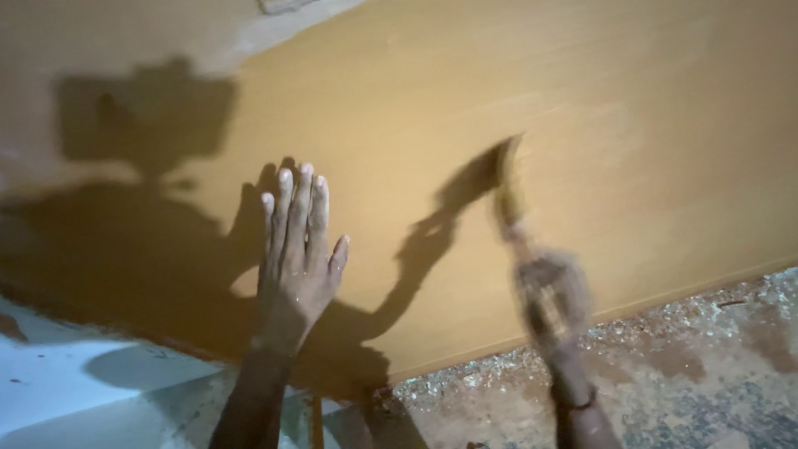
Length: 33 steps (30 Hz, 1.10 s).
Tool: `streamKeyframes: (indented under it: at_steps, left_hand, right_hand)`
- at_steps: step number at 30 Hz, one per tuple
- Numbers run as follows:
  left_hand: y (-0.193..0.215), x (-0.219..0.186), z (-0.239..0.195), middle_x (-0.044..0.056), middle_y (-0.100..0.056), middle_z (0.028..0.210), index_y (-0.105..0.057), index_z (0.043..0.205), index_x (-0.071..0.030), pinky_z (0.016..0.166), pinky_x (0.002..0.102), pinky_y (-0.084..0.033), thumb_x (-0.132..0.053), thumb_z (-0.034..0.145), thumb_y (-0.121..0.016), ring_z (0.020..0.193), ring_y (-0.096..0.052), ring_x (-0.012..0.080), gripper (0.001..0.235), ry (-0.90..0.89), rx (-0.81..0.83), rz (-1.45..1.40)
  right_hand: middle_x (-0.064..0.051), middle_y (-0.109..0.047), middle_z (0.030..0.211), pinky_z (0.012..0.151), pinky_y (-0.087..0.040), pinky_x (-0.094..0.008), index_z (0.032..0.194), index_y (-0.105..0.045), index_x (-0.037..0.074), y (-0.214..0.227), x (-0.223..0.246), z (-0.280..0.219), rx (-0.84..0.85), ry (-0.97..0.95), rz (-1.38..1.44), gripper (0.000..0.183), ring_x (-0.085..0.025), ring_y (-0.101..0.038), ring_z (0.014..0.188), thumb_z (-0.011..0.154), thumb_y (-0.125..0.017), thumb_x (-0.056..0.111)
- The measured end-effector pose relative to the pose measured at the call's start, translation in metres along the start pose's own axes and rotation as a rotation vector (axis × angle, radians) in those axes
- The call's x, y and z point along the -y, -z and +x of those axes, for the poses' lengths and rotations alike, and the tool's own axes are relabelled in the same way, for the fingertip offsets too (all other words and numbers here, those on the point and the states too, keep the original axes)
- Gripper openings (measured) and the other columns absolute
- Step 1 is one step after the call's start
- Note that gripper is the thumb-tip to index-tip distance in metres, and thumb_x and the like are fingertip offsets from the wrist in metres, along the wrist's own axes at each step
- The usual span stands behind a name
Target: The person paints a wall with a brush, applying a light brown coat over a white base. The person uses the left hand to steady the wall while the right hand moves the brush in horizontal strokes. The painted area expands progressively across the wall surface.
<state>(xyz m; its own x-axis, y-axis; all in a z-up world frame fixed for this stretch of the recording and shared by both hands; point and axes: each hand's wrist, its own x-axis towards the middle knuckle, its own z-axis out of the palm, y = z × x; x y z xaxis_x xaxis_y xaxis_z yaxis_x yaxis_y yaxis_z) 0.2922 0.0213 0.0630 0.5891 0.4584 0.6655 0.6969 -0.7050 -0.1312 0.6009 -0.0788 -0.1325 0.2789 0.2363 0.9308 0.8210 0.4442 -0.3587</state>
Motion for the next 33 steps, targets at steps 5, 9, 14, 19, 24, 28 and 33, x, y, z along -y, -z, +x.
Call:
streamKeyframes:
  at_steps: [5,9,14,19,24,28,33]
  left_hand:
    - [-0.005,-0.009,0.02,0.021,-0.02,0.171,-0.021,0.165,-0.002,0.132,0.056,-0.016,-0.024,0.1,-0.073,0.161,-0.019,0.0357,0.086,-0.033,-0.005,0.063]
    - [-0.012,-0.013,0.028,0.024,-0.017,0.171,-0.019,0.166,-0.004,0.131,0.061,-0.016,-0.024,0.094,-0.076,0.159,-0.016,0.0422,0.093,0.007,0.045,0.033]
    - [-0.019,-0.017,0.029,0.028,-0.01,0.17,-0.017,0.167,-0.006,0.13,0.063,-0.015,-0.024,0.093,-0.078,0.159,-0.012,0.0484,0.097,0.023,0.096,0.039]
    - [-0.025,-0.017,0.028,0.03,-0.006,0.17,-0.017,0.167,-0.006,0.13,0.062,-0.013,-0.024,0.091,-0.078,0.158,-0.01,0.0496,0.1,0.046,0.141,0.046]
    - [-0.02,-0.022,0.032,0.03,-0.007,0.169,-0.018,0.166,-0.006,0.129,0.063,-0.012,-0.024,0.09,-0.079,0.158,-0.01,0.0483,0.099,0.047,0.143,0.064]
    - [-0.011,-0.032,0.036,0.029,-0.011,0.17,-0.021,0.166,-0.007,0.13,0.064,-0.013,-0.024,0.09,-0.079,0.159,-0.012,0.0468,0.097,0.017,0.106,0.043]
    - [-0.009,-0.05,0.049,0.027,-0.017,0.17,-0.026,0.165,-0.008,0.13,0.065,-0.021,-0.024,0.092,-0.079,0.159,-0.017,0.0466,0.092,-0.06,0.036,0.003]
  right_hand:
    - [-0.016,-0.067,0.125,0.072,-0.063,-0.026,0.108,-0.071,0.01,-0.033,0.03,-0.049,0.348,0.074,0.527,0.007,-0.019,-0.075,0.1,0.104,-0.069,0.016]
    - [-0.011,-0.07,0.115,0.071,-0.063,-0.026,0.11,-0.07,0.008,-0.016,-0.015,-0.047,0.18,-0.063,0.378,0.014,-0.017,-0.072,0.093,0.101,-0.073,0.018]
    - [-0.011,-0.071,0.106,0.079,-0.06,-0.034,0.105,-0.071,0.009,0.073,-0.095,-0.036,0.002,-0.176,-0.366,0.008,-0.023,-0.067,0.095,0.104,-0.078,0.009]
    - [-0.012,-0.069,0.113,0.097,-0.061,-0.034,0.11,-0.069,0.005,0.111,-0.124,-0.03,-0.24,-0.185,-0.339,0.011,-0.022,-0.065,0.108,0.109,-0.078,0.0]
    - [-0.007,-0.065,0.109,0.088,-0.059,-0.032,0.108,-0.065,0.009,0.049,-0.096,-0.048,-0.139,-0.103,0.323,0.013,-0.018,-0.06,0.101,0.109,-0.064,0.022]
    - [-0.013,-0.065,0.12,0.078,-0.063,-0.031,0.115,-0.068,0.011,-0.001,-0.023,-0.098,0.277,0.077,0.23,0.014,-0.021,-0.067,0.104,0.108,-0.068,0.024]
    - [-0.019,-0.063,0.142,0.07,-0.064,-0.031,0.128,-0.065,0.011,-0.005,0.007,-0.105,0.559,-0.693,1.063,0.033,-0.028,-0.074,0.111,0.103,-0.066,0.032]
